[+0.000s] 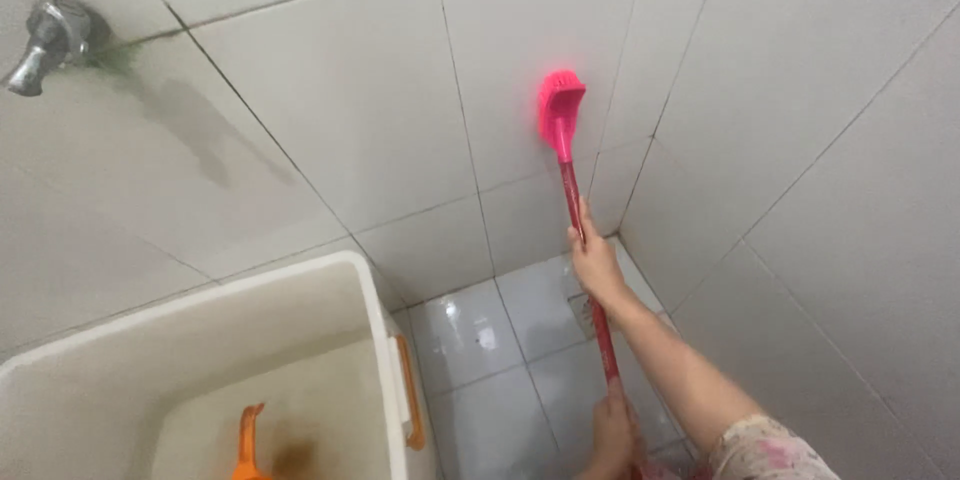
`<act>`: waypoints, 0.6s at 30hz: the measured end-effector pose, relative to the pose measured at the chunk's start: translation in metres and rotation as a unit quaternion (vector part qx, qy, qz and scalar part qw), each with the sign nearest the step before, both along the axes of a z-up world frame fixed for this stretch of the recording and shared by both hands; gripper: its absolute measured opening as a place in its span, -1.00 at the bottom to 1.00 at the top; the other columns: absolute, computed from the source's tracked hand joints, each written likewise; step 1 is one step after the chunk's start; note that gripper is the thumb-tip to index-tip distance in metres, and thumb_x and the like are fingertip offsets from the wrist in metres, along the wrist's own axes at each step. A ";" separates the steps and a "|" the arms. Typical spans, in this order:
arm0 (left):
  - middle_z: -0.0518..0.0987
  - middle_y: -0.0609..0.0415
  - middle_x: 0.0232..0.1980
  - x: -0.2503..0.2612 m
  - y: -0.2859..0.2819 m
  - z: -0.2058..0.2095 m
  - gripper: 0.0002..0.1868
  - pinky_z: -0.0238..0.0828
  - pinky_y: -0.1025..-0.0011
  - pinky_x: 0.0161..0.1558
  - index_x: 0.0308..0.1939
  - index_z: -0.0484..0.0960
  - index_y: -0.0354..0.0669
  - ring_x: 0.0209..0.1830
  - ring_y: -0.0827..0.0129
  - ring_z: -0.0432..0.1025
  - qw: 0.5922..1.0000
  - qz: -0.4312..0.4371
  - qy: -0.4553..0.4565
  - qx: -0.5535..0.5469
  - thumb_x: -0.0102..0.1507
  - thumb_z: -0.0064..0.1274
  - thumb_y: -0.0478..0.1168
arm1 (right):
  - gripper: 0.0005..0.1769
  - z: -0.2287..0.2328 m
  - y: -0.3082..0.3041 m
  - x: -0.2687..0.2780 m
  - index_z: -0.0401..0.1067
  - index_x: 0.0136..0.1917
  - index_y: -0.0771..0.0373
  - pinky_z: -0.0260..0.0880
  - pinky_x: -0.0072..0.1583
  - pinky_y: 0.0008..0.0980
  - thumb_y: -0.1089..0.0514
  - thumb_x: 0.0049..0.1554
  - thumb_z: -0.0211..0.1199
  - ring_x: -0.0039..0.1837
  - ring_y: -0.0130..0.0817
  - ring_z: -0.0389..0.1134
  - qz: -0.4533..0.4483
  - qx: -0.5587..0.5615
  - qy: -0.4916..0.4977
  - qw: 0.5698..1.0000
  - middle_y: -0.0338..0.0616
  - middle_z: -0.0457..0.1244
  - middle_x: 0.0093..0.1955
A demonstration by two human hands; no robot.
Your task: Scrubbing the tiled bathroom walls and floor using a long-handled brush and a water sprayer.
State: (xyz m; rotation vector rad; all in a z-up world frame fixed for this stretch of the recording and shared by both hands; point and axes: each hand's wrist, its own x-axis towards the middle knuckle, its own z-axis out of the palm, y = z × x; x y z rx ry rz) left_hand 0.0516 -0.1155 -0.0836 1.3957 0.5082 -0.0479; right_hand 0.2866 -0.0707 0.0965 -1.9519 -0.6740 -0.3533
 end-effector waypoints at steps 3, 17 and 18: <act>0.33 0.22 -0.62 0.045 0.023 0.099 -0.33 0.14 0.33 -0.59 -0.54 0.41 -0.06 -0.64 0.42 0.26 0.998 -0.022 0.055 -0.021 0.47 -0.38 0.28 | -0.27 0.052 -0.008 0.042 -0.21 0.70 0.11 0.22 0.45 -0.14 0.20 0.35 -0.03 0.57 -0.07 0.13 -0.038 0.030 0.024 0.999 0.17 0.02 0.63; 0.28 0.25 -0.65 0.042 0.040 0.116 -0.41 0.08 0.34 -0.64 -0.51 0.35 0.01 -0.70 0.47 0.19 0.998 -0.042 0.008 -0.046 0.47 -0.39 0.24 | -0.26 0.023 -0.008 0.045 -0.18 0.72 0.06 0.26 0.35 -0.12 0.20 0.38 0.04 0.44 -0.01 0.23 -0.056 0.052 -0.018 0.997 0.21 0.12 0.55; 0.26 0.24 -0.66 0.054 0.045 0.154 -0.44 0.06 0.32 -0.66 -0.49 0.33 0.02 -0.72 0.46 0.18 0.995 -0.076 -0.009 -0.063 0.47 -0.39 0.23 | -0.26 0.052 -0.014 0.060 -0.20 0.72 0.00 0.38 0.22 -0.21 0.18 0.37 0.00 0.27 -0.17 0.37 -0.066 0.066 -0.021 0.995 0.14 0.20 0.50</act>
